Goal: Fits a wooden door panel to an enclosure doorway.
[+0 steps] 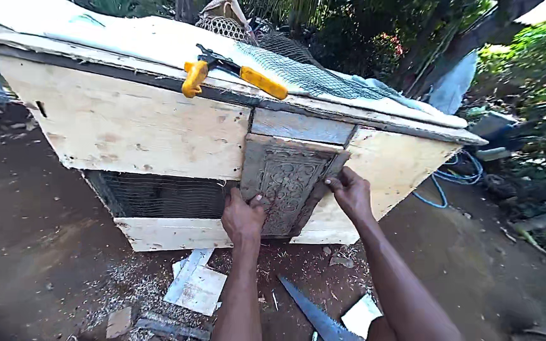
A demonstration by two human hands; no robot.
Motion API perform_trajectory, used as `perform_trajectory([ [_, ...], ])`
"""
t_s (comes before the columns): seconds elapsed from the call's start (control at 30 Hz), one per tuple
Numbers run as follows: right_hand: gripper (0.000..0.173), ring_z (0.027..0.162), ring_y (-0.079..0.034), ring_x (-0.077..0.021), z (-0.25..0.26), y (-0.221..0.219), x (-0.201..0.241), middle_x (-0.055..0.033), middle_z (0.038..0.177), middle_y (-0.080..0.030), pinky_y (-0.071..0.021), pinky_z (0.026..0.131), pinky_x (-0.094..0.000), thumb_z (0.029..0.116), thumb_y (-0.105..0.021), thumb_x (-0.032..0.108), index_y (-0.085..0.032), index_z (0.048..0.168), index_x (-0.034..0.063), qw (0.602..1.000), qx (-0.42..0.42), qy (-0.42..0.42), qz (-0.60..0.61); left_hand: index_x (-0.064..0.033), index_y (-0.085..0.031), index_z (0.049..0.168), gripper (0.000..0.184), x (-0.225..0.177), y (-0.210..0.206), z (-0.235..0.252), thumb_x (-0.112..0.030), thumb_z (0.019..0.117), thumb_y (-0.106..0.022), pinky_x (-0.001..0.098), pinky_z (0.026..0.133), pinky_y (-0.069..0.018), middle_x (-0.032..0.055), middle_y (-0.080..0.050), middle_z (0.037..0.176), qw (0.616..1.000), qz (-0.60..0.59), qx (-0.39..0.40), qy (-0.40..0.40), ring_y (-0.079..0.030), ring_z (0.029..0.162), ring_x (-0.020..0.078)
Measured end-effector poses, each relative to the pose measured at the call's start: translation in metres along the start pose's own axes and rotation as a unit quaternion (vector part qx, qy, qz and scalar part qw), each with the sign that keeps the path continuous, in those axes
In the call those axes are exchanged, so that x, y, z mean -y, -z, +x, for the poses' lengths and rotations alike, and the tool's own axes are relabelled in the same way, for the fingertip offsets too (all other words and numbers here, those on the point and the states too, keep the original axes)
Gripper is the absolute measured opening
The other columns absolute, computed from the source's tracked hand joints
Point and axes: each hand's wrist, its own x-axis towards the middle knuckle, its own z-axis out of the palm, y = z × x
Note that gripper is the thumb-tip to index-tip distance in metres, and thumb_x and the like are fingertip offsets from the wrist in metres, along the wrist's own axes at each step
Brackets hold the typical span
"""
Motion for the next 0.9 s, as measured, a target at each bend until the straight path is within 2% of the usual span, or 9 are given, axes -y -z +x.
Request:
perform_trajectory([
  [0.1, 0.021, 0.067, -0.071, -0.0198, 0.005, 0.019, -0.008, -0.0042, 0.078, -0.072, -0.0615, 0.067, -0.0485, 0.0941, -0.077, 0.03, -0.069, 0.098, 0.0114, 0.994, 0.096, 0.009, 0.054, 0.0005, -0.061, 0.132, 0.057, 0.0, -0.003, -0.003, -0.038, 0.0915, -0.075, 0.0611, 0.088, -0.0549, 0.0253, -0.07, 0.115, 1.0, 0.011, -0.016, -0.004, -0.071, 0.102, 0.0421],
  [0.2, 0.014, 0.069, -0.073, -0.0193, 0.008, 0.037, -0.021, -0.0051, 0.083, -0.075, -0.0638, 0.067, -0.0431, 0.0952, -0.076, 0.021, -0.071, 0.103, 0.0099, 0.976, 0.174, -0.024, 0.129, 0.0006, -0.062, 0.127, 0.054, -0.002, -0.002, -0.002, -0.039, 0.0919, -0.074, 0.062, 0.089, -0.0533, 0.0252, -0.071, 0.11, 0.999, 0.035, -0.023, -0.013, -0.07, 0.103, 0.0425],
  [0.3, 0.015, 0.071, -0.075, -0.017, 0.005, 0.035, -0.034, -0.0039, 0.085, -0.076, -0.0655, 0.068, -0.0397, 0.0958, -0.074, 0.022, -0.071, 0.103, 0.0093, 0.972, 0.147, -0.034, 0.183, -0.0008, -0.062, 0.121, 0.05, 0.0, -0.005, -0.003, -0.04, 0.0919, -0.073, 0.0616, 0.088, -0.0528, 0.0233, -0.071, 0.105, 0.997, 0.061, -0.034, -0.021, -0.07, 0.101, 0.0409],
  [0.47, 0.02, 0.068, -0.072, -0.0122, 0.003, 0.022, -0.016, 0.0006, 0.079, -0.073, -0.0636, 0.069, -0.0397, 0.0939, -0.076, 0.03, -0.069, 0.095, 0.0116, 0.982, 0.071, 0.041, 0.168, -0.0029, -0.063, 0.12, 0.048, 0.001, -0.009, -0.003, -0.04, 0.0915, -0.073, 0.0611, 0.087, -0.0525, 0.0204, -0.072, 0.101, 0.995, 0.076, -0.053, -0.031, -0.071, 0.099, 0.0385],
  [0.6, 0.026, 0.064, -0.065, -0.0209, 0.004, 0.008, -0.004, -0.0003, 0.07, -0.064, -0.0529, 0.058, -0.0501, 0.0928, -0.074, 0.039, -0.065, 0.09, 0.0152, 0.997, 0.033, 0.012, 0.076, -0.0042, -0.062, 0.121, 0.047, 0.0, -0.011, -0.003, -0.04, 0.0927, -0.07, 0.0593, 0.085, -0.0524, 0.0174, -0.072, 0.098, 0.994, 0.085, -0.055, -0.032, -0.071, 0.096, 0.0353],
  [0.7, 0.023, 0.07, -0.068, -0.0287, 0.006, 0.004, 0.009, -0.0056, 0.072, -0.066, -0.0521, 0.058, -0.0529, 0.0912, -0.072, 0.034, -0.064, 0.091, 0.0131, 1.0, 0.007, -0.001, 0.002, -0.0047, -0.063, 0.124, 0.047, 0.0, -0.012, -0.001, -0.04, 0.0932, -0.07, 0.0585, 0.087, -0.0526, 0.0169, -0.073, 0.099, 0.993, 0.086, -0.064, -0.039, -0.071, 0.097, 0.0343],
  [0.8, 0.026, 0.069, -0.067, -0.027, 0.005, 0.011, 0.008, -0.0041, 0.071, -0.064, -0.052, 0.059, -0.0509, 0.0937, -0.07, 0.039, -0.063, 0.091, 0.0141, 0.999, 0.033, 0.016, 0.0, -0.0045, -0.063, 0.122, 0.047, 0.002, -0.012, -0.001, -0.04, 0.0929, -0.071, 0.0571, 0.087, -0.0526, 0.0158, -0.072, 0.098, 0.994, 0.082, -0.065, -0.041, -0.071, 0.096, 0.033],
  [0.9, 0.03, 0.065, -0.066, -0.0254, 0.004, 0.014, 0.008, -0.0026, 0.067, -0.062, -0.0502, 0.055, -0.0495, 0.0925, -0.07, 0.045, -0.064, 0.088, 0.0154, 0.999, 0.03, 0.036, -0.009, -0.0038, -0.063, 0.123, 0.048, 0.001, -0.011, -0.001, -0.04, 0.0933, -0.071, 0.0576, 0.086, -0.0524, 0.0168, -0.073, 0.098, 0.994, 0.084, -0.06, -0.042, -0.071, 0.096, 0.0336],
])
